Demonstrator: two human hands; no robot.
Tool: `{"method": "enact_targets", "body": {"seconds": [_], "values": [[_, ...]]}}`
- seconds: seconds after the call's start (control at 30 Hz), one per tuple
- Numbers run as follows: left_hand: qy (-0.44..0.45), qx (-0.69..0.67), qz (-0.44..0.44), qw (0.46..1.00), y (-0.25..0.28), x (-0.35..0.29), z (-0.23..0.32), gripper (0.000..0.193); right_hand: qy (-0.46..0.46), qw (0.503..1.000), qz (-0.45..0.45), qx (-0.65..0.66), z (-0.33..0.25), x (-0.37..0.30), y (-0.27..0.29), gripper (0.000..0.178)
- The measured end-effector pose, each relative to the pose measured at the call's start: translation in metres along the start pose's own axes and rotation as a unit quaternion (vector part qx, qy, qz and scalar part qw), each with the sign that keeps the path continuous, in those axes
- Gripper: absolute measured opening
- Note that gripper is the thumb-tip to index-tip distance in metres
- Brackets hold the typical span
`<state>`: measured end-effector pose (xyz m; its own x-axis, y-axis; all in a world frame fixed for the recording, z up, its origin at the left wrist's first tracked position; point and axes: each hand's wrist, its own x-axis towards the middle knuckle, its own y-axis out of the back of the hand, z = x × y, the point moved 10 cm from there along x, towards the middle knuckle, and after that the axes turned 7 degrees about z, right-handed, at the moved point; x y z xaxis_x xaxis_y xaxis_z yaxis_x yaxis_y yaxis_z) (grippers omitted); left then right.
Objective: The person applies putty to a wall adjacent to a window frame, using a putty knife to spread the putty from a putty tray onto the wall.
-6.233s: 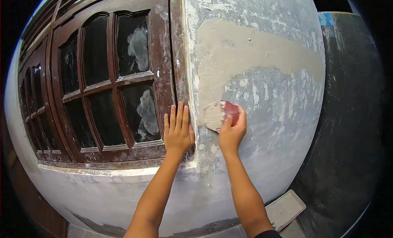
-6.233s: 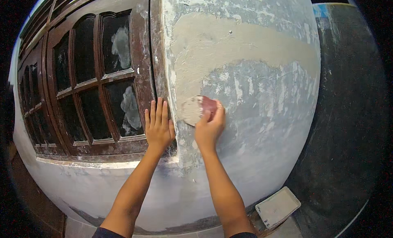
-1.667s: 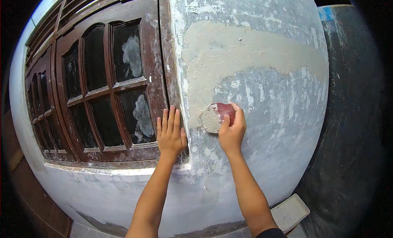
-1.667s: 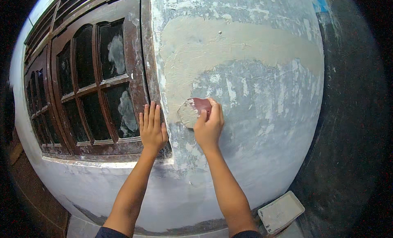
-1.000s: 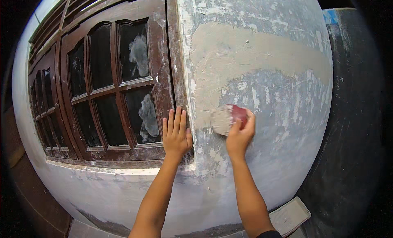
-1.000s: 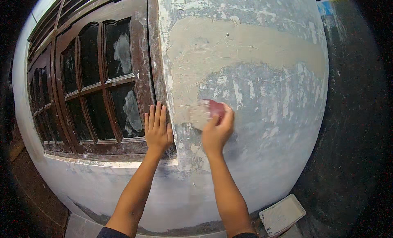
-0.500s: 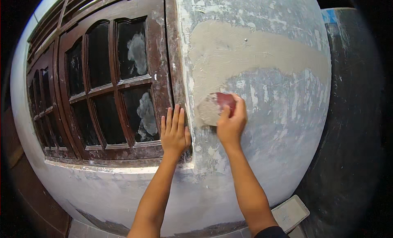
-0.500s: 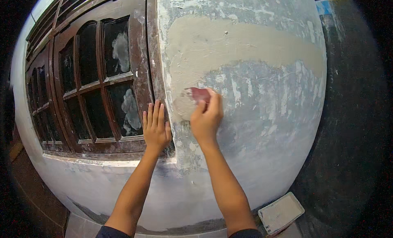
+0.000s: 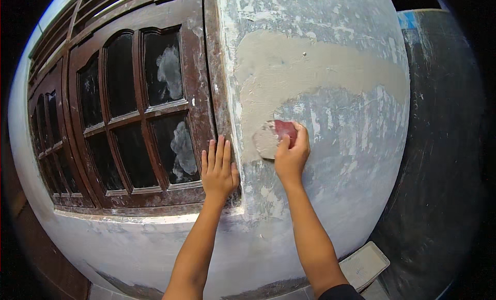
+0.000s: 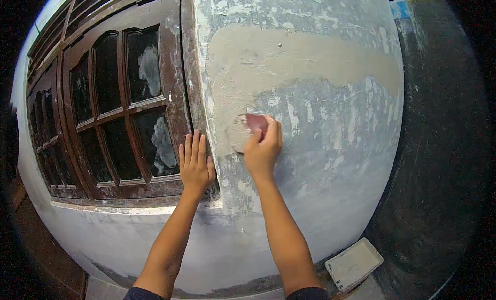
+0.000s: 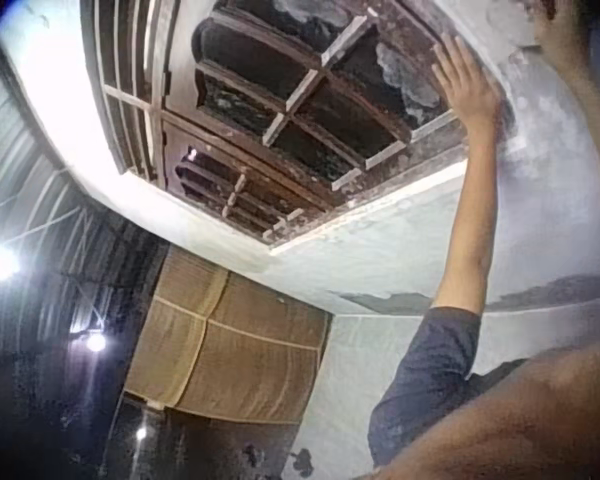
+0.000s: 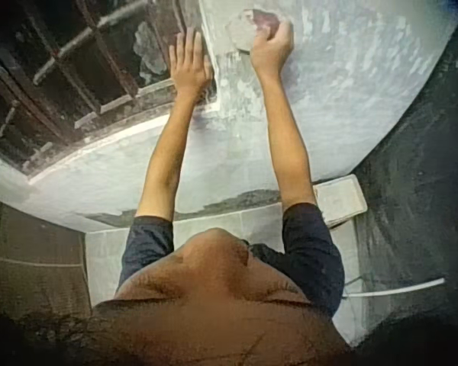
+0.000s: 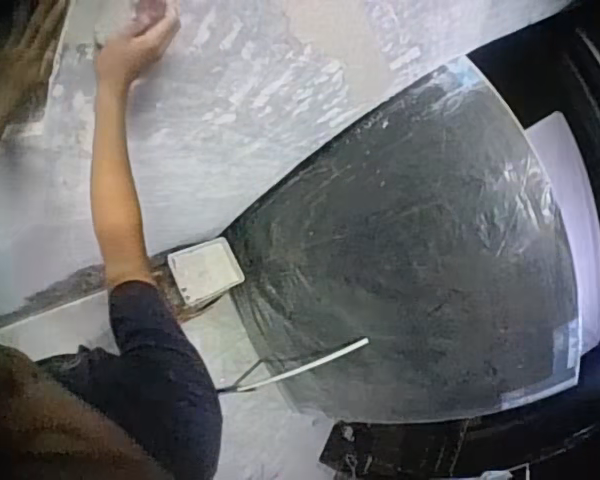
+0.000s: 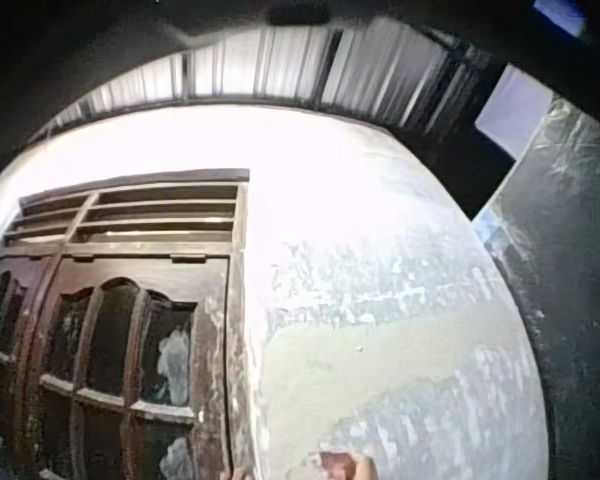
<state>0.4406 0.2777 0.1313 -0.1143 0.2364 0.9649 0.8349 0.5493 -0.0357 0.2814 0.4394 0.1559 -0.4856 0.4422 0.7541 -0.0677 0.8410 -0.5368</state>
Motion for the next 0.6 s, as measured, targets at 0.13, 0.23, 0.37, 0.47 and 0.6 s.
{"method": "enact_targets", "body": {"seconds": [0.13, 0.23, 0.37, 0.47, 0.6], "values": [[0.000, -0.005, 0.002, 1.000, 0.001, 0.001, 0.006, 0.063, -0.108, 0.993, 0.052, -0.002, 0.046, 0.001, 0.036, 0.032], [0.001, -0.005, 0.006, 1.000, 0.004, -0.001, 0.004, 0.062, -0.135, 0.987, 0.088, -0.015, 0.054, -0.006, 0.056, 0.031], [0.002, -0.012, 0.000, 1.000, 0.001, -0.006, -0.002, 0.061, -0.197, 0.979, 0.041, 0.014, 0.063, -0.020, 0.061, 0.029], [0.031, -0.079, -0.004, 0.996, 0.013, -0.003, 0.003, 0.058, -0.234, 0.971, 0.022, 0.031, 0.088, -0.029, 0.080, 0.027], [0.107, -0.184, 0.076, 0.974, 0.032, -0.019, -0.001, 0.052, -0.296, 0.955, 0.008, 0.036, 0.112, -0.045, 0.101, 0.025]]}}
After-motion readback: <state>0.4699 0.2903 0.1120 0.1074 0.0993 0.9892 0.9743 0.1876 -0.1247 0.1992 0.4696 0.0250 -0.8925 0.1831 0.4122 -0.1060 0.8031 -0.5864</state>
